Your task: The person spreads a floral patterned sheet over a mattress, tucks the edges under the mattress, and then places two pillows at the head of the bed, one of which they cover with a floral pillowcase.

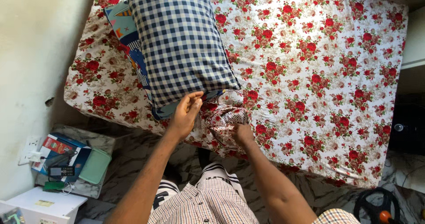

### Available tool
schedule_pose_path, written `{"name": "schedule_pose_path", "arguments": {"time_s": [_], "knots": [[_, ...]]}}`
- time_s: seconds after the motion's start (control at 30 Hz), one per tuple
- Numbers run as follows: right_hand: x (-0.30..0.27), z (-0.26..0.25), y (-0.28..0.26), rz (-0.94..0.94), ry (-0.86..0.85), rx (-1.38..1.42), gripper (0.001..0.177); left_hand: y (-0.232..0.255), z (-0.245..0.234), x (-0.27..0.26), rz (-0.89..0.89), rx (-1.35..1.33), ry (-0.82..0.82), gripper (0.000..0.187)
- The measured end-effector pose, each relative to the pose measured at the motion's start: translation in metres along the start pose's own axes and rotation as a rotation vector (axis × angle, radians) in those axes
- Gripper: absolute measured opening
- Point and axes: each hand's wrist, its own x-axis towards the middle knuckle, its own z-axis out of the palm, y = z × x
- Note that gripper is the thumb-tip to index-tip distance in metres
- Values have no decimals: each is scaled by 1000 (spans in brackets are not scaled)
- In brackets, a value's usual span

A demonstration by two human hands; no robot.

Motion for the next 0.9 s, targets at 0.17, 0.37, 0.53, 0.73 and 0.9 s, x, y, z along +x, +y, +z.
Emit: {"name": "schedule_pose_path", "arguments": {"time_s": [0.17,0.37,0.53,0.73,0.9], "knots": [[-3,-52,-14,161,70,567,28,-13,-14,-21,-43,3,-4,41],[-43,-188,-67,-91,177,950,21,-4,-42,-42,24,-40,-28,40],[-135,-301,-176,-409,-45,1439,14,38,-68,-73,132,-147,-97,41],[-219,-369,-299,-524,-257,1392,20,116,-115,-146,191,86,-38,61],[-238,-373,-360,-820,-263,1448,20,128,-140,-181,177,255,146,105]]}}
